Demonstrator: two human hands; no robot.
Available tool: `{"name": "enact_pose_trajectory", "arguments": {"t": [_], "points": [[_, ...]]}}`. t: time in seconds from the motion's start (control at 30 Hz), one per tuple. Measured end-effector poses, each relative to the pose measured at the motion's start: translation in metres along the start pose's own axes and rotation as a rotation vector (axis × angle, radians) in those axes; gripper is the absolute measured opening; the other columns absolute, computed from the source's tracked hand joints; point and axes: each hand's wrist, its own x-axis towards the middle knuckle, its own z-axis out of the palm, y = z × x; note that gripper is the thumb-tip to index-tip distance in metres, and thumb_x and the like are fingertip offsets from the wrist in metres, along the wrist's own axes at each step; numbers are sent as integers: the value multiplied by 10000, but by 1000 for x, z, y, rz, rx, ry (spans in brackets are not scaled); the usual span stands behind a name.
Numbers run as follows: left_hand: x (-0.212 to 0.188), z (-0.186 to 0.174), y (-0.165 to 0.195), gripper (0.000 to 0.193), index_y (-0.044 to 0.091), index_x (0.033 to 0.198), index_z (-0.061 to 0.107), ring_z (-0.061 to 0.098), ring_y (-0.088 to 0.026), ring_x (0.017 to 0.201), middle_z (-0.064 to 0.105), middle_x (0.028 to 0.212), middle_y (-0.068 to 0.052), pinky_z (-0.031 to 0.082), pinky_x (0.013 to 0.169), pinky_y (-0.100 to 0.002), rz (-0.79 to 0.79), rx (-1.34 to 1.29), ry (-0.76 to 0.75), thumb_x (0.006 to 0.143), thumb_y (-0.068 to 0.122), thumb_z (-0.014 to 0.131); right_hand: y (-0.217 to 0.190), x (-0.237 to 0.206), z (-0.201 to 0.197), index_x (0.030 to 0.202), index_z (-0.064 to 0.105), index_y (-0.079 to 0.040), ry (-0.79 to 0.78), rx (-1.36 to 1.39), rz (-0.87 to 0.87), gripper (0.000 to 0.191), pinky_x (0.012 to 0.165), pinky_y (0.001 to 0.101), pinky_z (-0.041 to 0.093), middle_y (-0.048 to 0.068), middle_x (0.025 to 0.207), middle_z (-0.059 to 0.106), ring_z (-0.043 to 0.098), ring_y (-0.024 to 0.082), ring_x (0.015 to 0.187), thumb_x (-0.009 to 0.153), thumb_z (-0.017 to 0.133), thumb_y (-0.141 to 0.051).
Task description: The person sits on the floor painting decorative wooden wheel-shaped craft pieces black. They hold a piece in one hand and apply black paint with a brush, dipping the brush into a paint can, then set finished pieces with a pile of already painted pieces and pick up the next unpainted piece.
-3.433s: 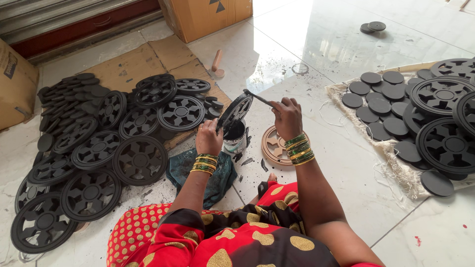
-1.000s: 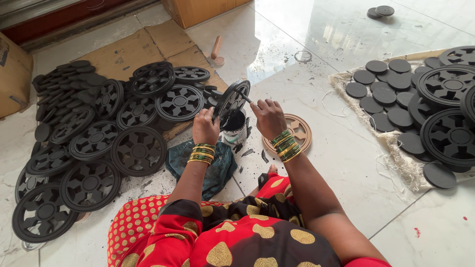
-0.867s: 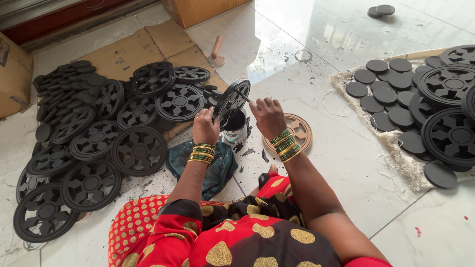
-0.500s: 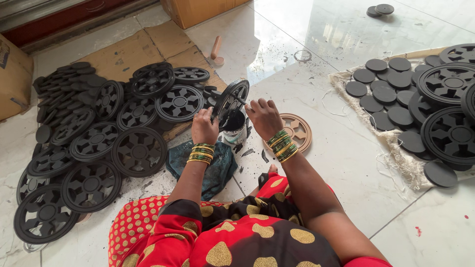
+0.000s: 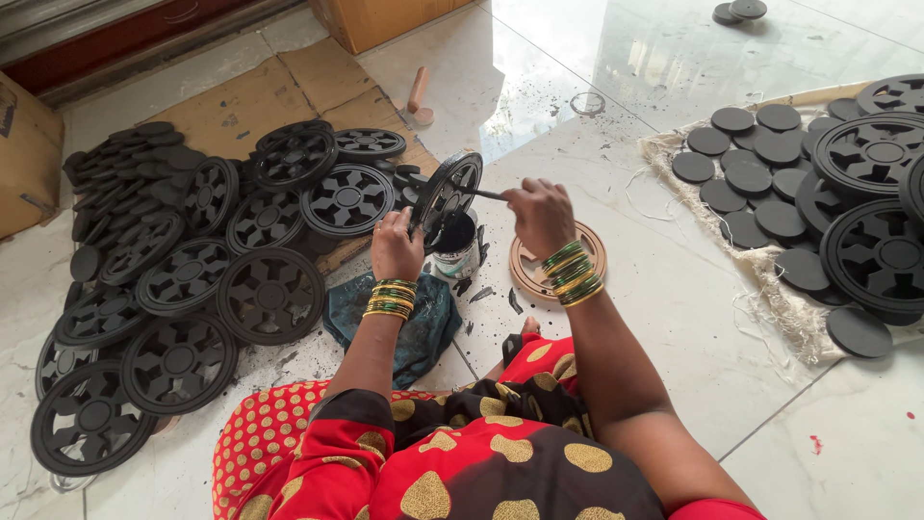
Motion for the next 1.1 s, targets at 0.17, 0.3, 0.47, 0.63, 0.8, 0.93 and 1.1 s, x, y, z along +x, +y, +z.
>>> {"name": "enact_pose_trajectory", "arguments": {"t": [0.17,0.3,0.47,0.63,0.8,0.93,1.1], "points": [[1,0,0,424,-45,1235,691,651,-343,1051,693,1105,-163,482,1010,-433,-4,-7,14,851,123,751,13,-9,2,975,783,-115,103,-1,43,111,756,428,477,57,793,675,663,257,805,898,703,-121],[1,-1,0,421,-44,1239,689,649,-342,1052,690,1100,-159,484,1009,-433,2,-4,7,856,123,749,9,-6,28,1056,763,-88,123,65,69,148,755,417,493,73,843,678,650,263,778,958,692,-173],[0,-3,1,429,-33,1245,690,644,-347,1037,691,1108,-158,490,1008,-437,-12,8,8,855,131,755,6,-7,44,1073,754,-72,11,172,115,154,767,445,531,116,864,716,689,315,791,967,672,-147],[2,-5,1,426,-33,1241,687,644,-361,1045,692,1118,-162,504,972,-427,-10,0,20,852,126,758,6,-6,36,1038,759,-80,28,234,174,140,750,447,551,125,894,737,708,332,793,975,662,-159],[2,-5,0,421,-29,1239,690,643,-362,1030,689,1103,-158,508,953,-429,-29,-20,6,847,112,754,6,-6,31,1032,770,-99,-5,225,122,135,737,455,541,116,854,728,704,334,781,957,675,-160],[3,-5,0,439,-31,1230,689,647,-355,1016,685,1081,-154,505,973,-443,25,21,28,826,123,764,10,-2,35,1024,761,-112,0,72,120,120,726,450,527,85,780,695,684,301,739,963,664,-144],[3,-6,-1,417,-18,1229,696,639,-368,1019,688,1090,-154,508,941,-437,-31,1,3,837,113,757,5,-8,46,1018,746,-102,23,126,16,113,743,448,523,93,827,693,673,311,802,942,666,-126]]}}
